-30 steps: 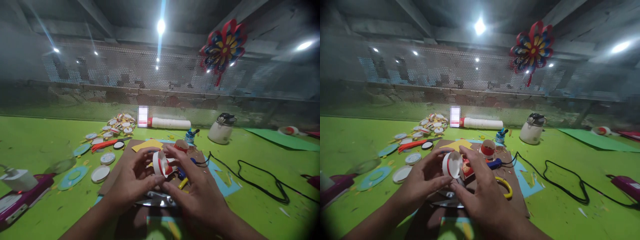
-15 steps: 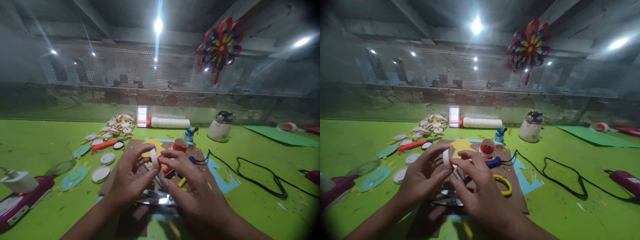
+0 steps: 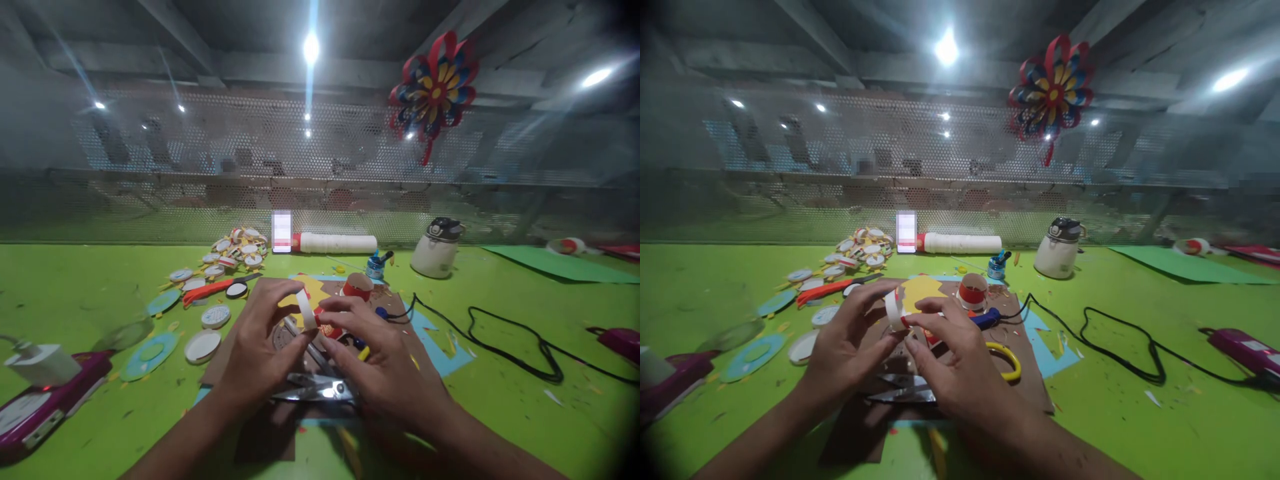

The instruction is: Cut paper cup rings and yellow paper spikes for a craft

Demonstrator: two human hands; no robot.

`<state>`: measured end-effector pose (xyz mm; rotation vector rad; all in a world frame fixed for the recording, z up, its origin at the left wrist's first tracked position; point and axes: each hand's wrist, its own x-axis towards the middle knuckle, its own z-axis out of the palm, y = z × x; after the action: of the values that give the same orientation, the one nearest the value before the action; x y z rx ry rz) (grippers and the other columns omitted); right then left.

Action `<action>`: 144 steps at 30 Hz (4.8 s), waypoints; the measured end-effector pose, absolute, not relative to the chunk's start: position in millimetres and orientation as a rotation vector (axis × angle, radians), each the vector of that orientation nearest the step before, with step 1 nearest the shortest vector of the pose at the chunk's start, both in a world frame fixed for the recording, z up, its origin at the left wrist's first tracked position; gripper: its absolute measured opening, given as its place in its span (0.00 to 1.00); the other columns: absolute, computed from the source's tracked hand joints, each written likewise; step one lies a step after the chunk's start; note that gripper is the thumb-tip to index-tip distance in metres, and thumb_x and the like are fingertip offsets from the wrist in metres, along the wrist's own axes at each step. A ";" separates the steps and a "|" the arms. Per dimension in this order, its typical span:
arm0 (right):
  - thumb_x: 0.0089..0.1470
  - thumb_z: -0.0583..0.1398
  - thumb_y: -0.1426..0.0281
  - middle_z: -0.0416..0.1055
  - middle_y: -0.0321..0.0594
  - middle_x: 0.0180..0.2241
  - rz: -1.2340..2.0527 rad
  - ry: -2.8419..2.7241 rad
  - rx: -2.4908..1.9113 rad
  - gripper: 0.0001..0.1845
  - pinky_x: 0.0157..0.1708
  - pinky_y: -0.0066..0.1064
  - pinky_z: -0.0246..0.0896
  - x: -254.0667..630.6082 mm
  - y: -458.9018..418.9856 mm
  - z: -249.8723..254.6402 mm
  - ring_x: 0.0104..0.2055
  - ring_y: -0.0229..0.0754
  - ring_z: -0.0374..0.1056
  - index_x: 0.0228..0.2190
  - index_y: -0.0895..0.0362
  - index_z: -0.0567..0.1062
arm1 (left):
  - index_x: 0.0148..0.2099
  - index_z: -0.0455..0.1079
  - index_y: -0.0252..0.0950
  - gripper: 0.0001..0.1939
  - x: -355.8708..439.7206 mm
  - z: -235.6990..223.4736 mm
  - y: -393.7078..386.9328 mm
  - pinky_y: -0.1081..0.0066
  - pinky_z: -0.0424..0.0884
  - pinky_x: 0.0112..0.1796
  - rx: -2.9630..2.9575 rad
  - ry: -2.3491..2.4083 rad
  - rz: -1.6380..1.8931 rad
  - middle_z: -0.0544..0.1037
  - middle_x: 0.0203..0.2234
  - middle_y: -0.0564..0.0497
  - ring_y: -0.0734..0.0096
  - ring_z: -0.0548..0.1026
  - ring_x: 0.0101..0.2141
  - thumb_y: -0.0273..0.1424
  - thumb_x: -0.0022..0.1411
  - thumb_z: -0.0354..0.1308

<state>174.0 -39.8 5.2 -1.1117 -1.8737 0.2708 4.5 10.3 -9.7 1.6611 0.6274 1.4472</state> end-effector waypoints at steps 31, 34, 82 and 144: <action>0.56 0.57 0.71 0.77 0.36 0.41 0.301 -1.927 -1.162 0.08 0.45 0.32 0.68 176.2 -30.5 -3.1 0.45 0.38 0.72 0.37 0.52 0.76 | 0.48 0.71 0.27 0.14 -10.7 0.1 29.6 0.72 0.71 0.29 0.578 0.223 1.167 0.78 0.35 0.32 0.63 0.76 0.30 0.26 0.61 0.51; 0.57 0.57 0.71 0.76 0.36 0.40 0.334 -1.931 -1.167 0.08 0.44 0.30 0.67 176.4 -30.4 -1.9 0.44 0.38 0.71 0.36 0.52 0.76 | 0.49 0.70 0.27 0.14 -11.2 -1.3 31.5 0.72 0.71 0.30 0.577 0.227 1.184 0.78 0.36 0.33 0.63 0.76 0.30 0.26 0.61 0.51; 0.57 0.59 0.66 0.77 0.39 0.28 0.090 -1.787 -1.240 0.10 0.28 0.30 0.66 217.3 -6.7 -4.9 0.27 0.37 0.70 0.33 0.59 0.79 | 0.36 0.69 0.32 0.06 -46.5 -24.0 85.4 0.74 0.68 0.23 0.596 0.640 1.399 0.75 0.26 0.46 0.69 0.75 0.25 0.29 0.56 0.56; 0.58 0.61 0.64 0.70 0.45 0.49 0.163 -2.013 -1.275 0.23 0.45 0.45 0.67 205.4 2.5 -35.7 0.46 0.46 0.70 0.53 0.56 0.67 | 0.33 0.70 0.31 0.14 -35.0 -29.3 73.4 0.73 0.73 0.26 0.851 0.699 1.126 0.79 0.24 0.43 0.67 0.78 0.27 0.33 0.67 0.49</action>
<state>205.4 2.5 -35.7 -1.2753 -2.0129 0.1632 -35.0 73.4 -29.3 0.8506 0.6992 1.1256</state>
